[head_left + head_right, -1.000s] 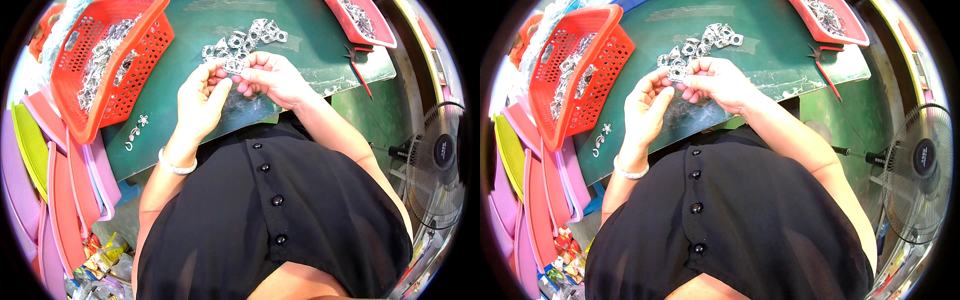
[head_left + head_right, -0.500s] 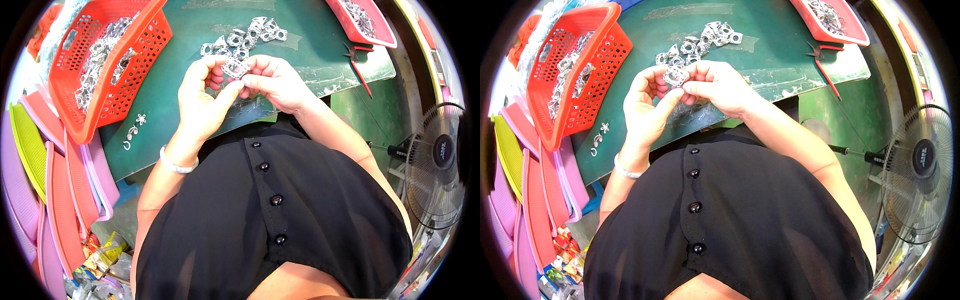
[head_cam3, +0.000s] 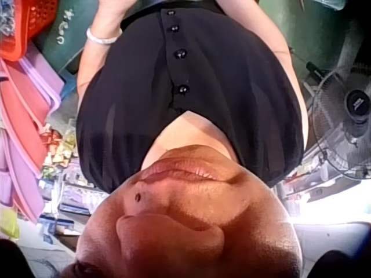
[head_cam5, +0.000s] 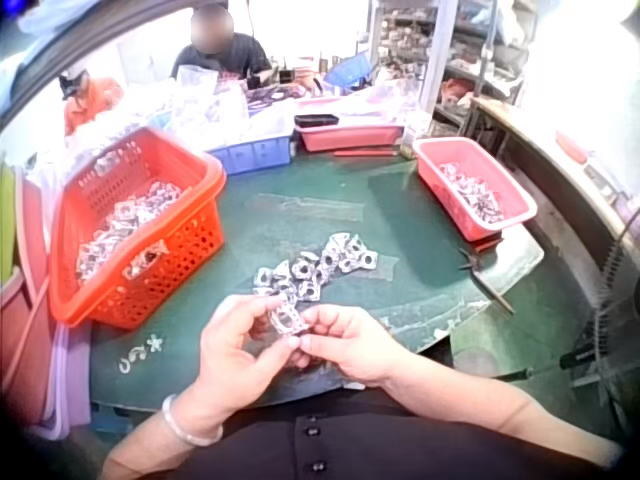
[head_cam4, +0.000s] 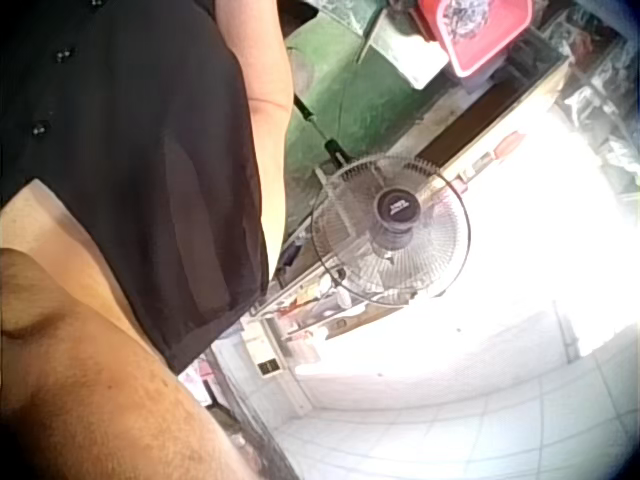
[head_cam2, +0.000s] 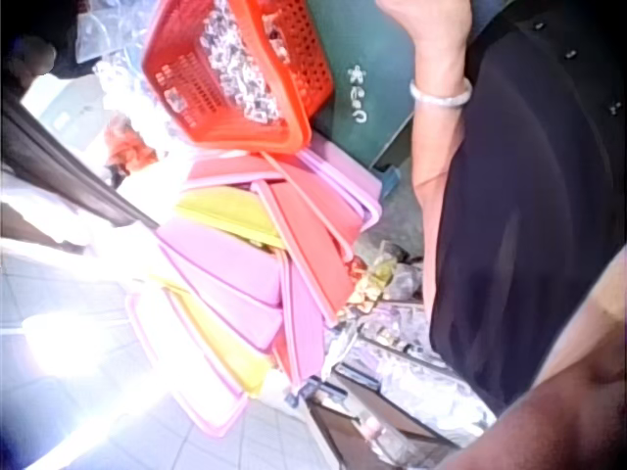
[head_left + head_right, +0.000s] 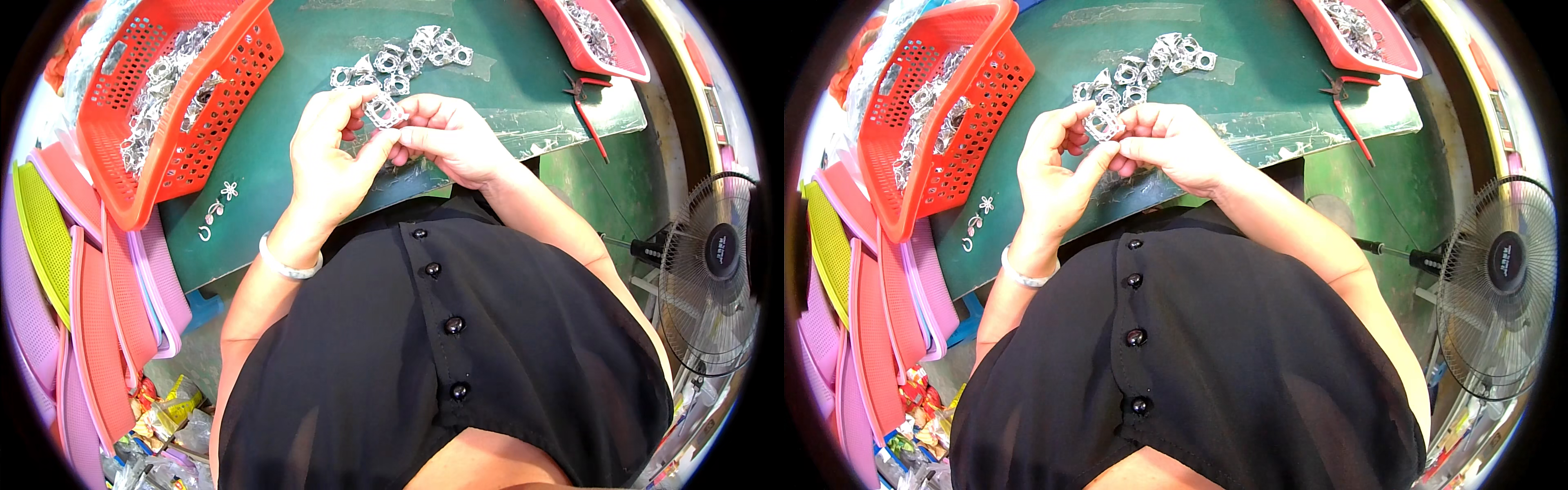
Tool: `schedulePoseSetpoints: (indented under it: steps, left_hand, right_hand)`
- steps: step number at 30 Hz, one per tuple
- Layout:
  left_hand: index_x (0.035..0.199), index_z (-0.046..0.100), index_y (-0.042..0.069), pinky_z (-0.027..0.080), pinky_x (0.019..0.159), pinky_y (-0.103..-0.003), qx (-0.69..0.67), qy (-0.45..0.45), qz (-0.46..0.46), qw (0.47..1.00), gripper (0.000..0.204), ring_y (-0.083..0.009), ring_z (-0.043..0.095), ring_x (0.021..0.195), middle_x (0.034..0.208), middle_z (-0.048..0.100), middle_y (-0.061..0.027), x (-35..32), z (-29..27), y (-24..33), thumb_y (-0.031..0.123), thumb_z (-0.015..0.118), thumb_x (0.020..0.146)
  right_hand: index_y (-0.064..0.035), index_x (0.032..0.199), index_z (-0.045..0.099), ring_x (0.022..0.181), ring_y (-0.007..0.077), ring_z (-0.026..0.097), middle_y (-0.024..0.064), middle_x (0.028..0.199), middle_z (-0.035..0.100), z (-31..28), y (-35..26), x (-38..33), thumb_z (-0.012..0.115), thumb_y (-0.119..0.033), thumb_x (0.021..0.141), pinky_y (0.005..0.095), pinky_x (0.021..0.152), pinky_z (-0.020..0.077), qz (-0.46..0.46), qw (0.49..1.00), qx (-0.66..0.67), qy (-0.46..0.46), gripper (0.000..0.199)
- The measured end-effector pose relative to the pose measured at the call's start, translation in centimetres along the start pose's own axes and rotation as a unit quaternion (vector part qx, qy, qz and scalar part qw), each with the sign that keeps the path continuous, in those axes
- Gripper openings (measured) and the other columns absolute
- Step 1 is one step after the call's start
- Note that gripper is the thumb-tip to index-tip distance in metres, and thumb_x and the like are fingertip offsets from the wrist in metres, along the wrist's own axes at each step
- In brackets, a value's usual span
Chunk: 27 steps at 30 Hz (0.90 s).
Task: The person repeatedly picks up small silver metal components from a red basket and the table, then joins two pieces together by hand. The assembled units are placed on the green work surface. The person continues this one-at-a-time assembly throughout the clip.
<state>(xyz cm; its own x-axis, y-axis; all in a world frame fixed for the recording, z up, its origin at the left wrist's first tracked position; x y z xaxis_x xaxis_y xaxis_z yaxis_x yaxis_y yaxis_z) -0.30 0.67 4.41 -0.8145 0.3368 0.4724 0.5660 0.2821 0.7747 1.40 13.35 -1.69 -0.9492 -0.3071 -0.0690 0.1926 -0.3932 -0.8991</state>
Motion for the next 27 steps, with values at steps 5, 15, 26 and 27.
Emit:
schedulePoseSetpoints:
  steps: [5, 15, 26, 27]
  left_hand:
    - [0.103, 0.060, 0.004, 0.046, 0.065, -0.024, 0.007, -0.003, 0.000, 1.000, 0.038, -0.0127, 0.053, 0.073, 0.085, 0.055, -0.0042, 0.0, 0.0, -0.3, 0.004, 0.072, 0.066]
    - [0.097, 0.056, 0.000, 0.049, 0.074, -0.028, -0.536, -0.001, -0.363, 0.762, 0.017, -0.0159, 0.058, 0.079, 0.088, 0.060, -0.0082, -1.9, 1.2, -7.0, 0.013, 0.054, 0.086]
    - [0.095, 0.056, -0.003, 0.052, 0.080, -0.037, -0.688, -0.039, -0.420, 0.591, 0.025, -0.0313, 0.063, 0.088, 0.094, 0.062, -0.0208, -3.3, 2.4, -6.3, 0.020, 0.047, 0.086]
    - [0.097, 0.055, -0.003, 0.052, 0.080, -0.038, -0.693, -0.044, -0.416, 0.588, 0.025, -0.0314, 0.062, 0.089, 0.095, 0.062, -0.0212, -3.3, 2.3, -6.3, 0.018, 0.047, 0.086]
  right_hand:
    - [0.0040, 0.103, 0.055, 0.074, 0.0147, 0.060, 0.0098, 0.086, 0.062, 0.2, -0.2, 0.0, 0.055, -0.002, 0.085, 0.0266, 0.069, 0.0502, -0.001, 1.000, -0.001, -0.009, 0.019]
    - [0.0011, 0.102, 0.057, 0.075, 0.0081, 0.056, 0.0047, 0.086, 0.062, -2.3, -1.5, 1.2, 0.056, -0.006, 0.084, 0.0222, 0.070, 0.0468, -0.049, 0.947, -0.302, 0.100, 0.019]
    - [-0.0011, 0.098, 0.060, 0.065, 0.0245, 0.060, 0.0136, 0.073, 0.061, 0.3, -2.5, 3.2, 0.061, -0.014, 0.078, 0.0320, 0.063, 0.0483, -0.146, 0.748, -0.636, 0.118, 0.024]
    - [-0.0010, 0.097, 0.061, 0.067, 0.0261, 0.060, 0.0145, 0.075, 0.061, 0.4, -2.5, 3.4, 0.061, -0.014, 0.078, 0.0332, 0.064, 0.0484, -0.155, 0.739, -0.644, 0.120, 0.024]
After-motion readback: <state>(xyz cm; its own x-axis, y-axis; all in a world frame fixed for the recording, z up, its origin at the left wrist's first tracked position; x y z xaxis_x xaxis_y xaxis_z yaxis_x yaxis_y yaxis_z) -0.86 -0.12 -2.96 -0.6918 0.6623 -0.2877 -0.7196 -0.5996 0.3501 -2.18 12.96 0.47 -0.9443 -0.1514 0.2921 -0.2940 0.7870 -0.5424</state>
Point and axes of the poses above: each hand's wrist, its own x-axis towards the middle knuckle, its own z-axis out of the palm, y = z × x, the point moved 7 cm from there along x, towards the middle knuckle
